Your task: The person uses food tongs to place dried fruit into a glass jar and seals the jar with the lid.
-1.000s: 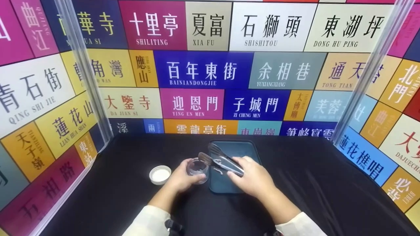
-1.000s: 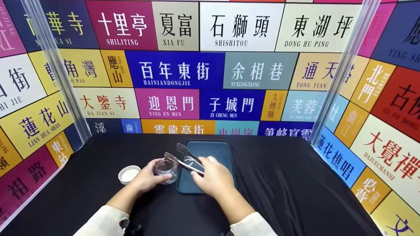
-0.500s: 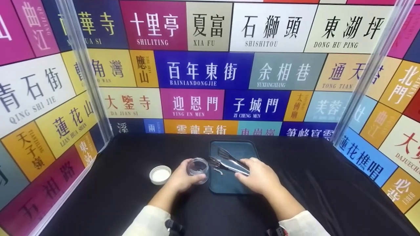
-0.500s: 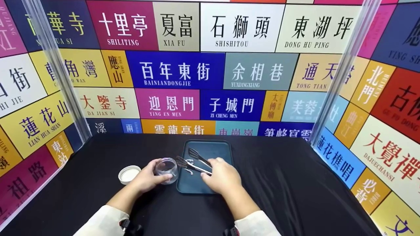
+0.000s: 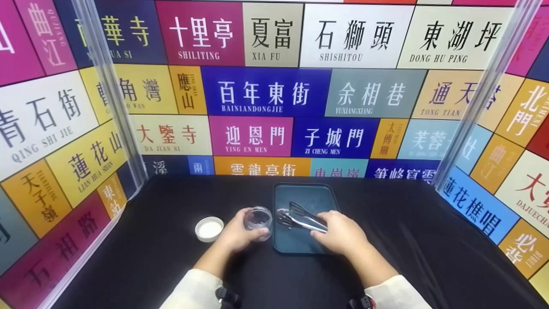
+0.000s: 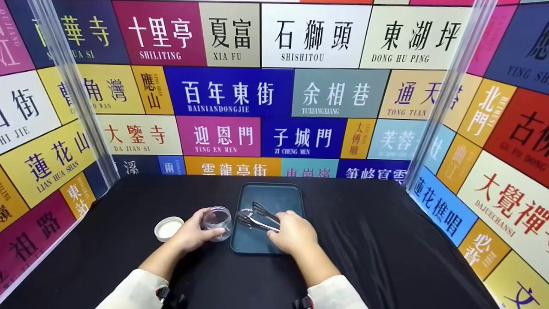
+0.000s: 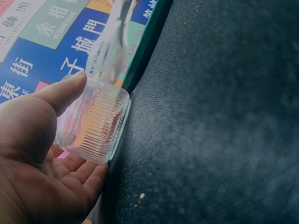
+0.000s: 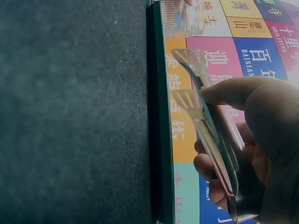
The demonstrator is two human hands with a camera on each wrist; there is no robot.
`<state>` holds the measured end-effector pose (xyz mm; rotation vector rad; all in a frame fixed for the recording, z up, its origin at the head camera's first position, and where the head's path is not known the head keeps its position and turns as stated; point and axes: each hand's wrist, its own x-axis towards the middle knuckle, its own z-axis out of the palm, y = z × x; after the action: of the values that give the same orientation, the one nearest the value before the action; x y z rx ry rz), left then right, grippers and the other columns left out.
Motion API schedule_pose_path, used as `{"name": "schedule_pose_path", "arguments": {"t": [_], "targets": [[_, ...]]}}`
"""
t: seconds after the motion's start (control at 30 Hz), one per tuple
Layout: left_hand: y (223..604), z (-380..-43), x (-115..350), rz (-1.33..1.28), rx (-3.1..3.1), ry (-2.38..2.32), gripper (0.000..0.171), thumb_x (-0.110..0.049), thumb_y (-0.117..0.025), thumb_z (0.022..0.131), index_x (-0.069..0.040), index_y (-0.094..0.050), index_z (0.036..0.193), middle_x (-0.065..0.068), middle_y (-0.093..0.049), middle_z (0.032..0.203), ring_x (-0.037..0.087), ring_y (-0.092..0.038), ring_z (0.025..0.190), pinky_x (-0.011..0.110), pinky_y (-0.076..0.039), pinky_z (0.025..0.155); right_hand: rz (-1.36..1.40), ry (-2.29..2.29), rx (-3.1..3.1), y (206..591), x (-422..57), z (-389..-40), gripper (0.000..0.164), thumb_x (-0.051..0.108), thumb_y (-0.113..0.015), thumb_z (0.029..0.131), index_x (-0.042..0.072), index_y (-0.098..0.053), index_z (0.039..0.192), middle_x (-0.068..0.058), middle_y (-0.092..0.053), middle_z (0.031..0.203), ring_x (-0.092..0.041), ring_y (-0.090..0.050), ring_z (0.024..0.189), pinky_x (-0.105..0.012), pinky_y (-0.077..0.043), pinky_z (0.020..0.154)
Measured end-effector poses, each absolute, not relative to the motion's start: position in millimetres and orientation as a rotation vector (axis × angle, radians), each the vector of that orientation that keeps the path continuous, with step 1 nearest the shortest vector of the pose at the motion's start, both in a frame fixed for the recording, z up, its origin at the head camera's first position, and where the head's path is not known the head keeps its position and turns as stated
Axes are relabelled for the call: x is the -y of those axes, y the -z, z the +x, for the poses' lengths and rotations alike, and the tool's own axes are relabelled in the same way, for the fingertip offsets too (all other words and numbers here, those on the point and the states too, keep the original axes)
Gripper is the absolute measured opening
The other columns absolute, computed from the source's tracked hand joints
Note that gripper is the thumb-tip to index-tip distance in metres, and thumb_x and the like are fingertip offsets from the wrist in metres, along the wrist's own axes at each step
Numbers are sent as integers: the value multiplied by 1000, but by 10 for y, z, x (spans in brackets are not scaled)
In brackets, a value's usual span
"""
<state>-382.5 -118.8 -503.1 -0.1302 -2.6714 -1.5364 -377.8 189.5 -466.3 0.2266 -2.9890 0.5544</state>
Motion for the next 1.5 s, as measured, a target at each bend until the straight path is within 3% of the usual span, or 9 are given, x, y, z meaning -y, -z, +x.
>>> {"name": "schedule_pose_path", "arguments": {"t": [0.5,1.03,1.5], "targets": [[5038,-3840,1196,-116,2679,1532,95,-40,-93,83,-6,-45,158,21,-61,151,38,-61,137,58,-43,124,206,-555,3004,4729,-1948,-3785,58,45,-79,93,16,-68,142,-11,-71,139,-29,-69,116,-57,-56,108],[5048,-3854,1190,-112,2687,1499,96,-40,-93,82,-5,-45,158,22,-62,149,39,-61,136,58,-44,122,201,-520,2973,4729,-2022,-3830,41,31,-78,97,15,-73,135,-13,-74,135,-35,-70,123,-59,-54,109],[5036,-3846,1188,-108,2693,1495,97,-41,-93,82,-6,-45,158,22,-62,150,39,-61,137,59,-44,123,216,-502,2947,4694,-2021,-3806,31,27,-78,97,18,-78,127,-8,-79,125,-33,-73,117,-58,-57,105]]}}
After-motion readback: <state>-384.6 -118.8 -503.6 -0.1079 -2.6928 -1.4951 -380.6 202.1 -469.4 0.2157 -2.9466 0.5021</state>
